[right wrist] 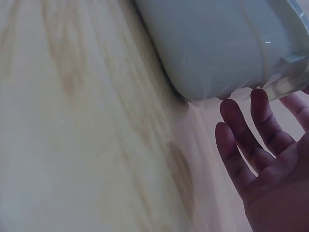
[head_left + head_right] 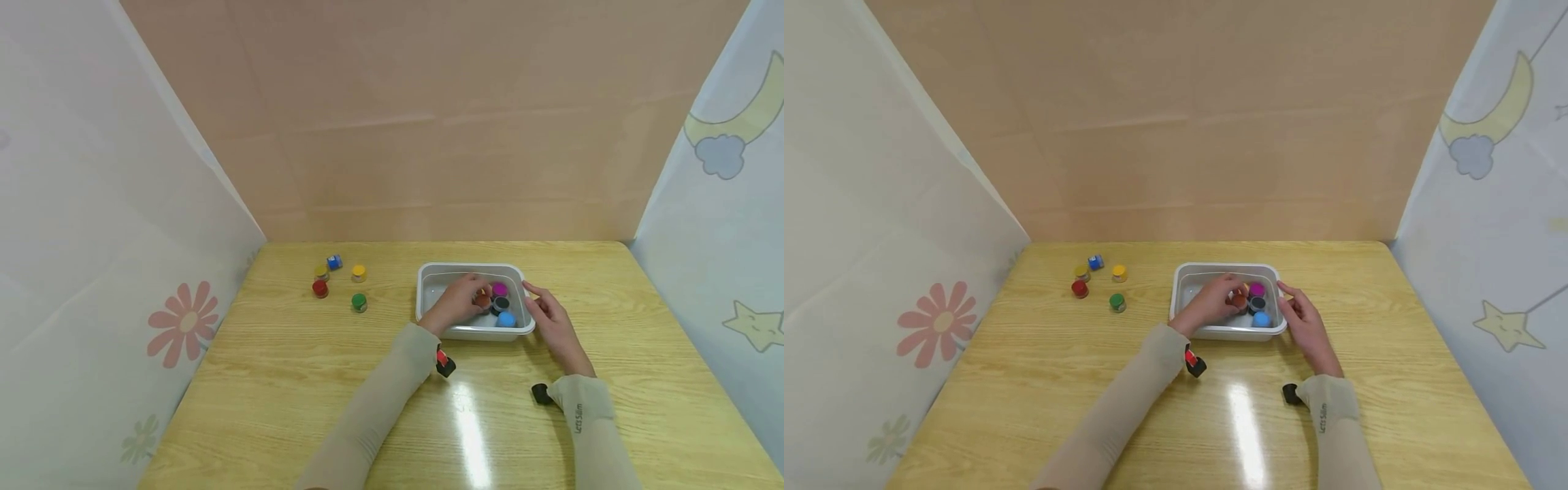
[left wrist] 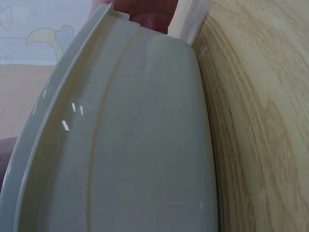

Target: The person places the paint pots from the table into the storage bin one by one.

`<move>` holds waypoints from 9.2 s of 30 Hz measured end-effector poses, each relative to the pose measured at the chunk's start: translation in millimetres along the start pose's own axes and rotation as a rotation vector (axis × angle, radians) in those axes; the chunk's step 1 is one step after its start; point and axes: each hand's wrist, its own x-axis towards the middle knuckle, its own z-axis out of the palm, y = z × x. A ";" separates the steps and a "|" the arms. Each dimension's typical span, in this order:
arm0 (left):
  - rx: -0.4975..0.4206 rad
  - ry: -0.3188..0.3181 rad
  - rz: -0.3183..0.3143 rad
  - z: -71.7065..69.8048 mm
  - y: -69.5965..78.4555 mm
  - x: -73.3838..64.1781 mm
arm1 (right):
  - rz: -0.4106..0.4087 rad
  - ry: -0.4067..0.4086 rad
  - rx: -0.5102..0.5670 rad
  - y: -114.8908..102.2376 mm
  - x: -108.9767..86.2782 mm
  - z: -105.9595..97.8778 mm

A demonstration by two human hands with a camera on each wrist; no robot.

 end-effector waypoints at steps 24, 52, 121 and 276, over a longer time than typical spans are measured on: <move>0.040 -0.025 0.020 0.7 -0.3 1.7 | -0.001 0.013 0.011 -2.4 -0.6 0.4; 0.016 -0.003 0.000 -1.5 0.1 0.3 | -0.006 0.004 0.023 -1.8 0.4 0.4; -0.142 0.219 -0.331 -87.3 -165.2 -167.2 | 0.030 -0.010 0.003 -10.4 -3.2 -0.4; -0.458 0.014 0.077 -25.7 -11.6 -27.3 | 0.018 -0.034 -0.004 -48.2 -13.1 -1.2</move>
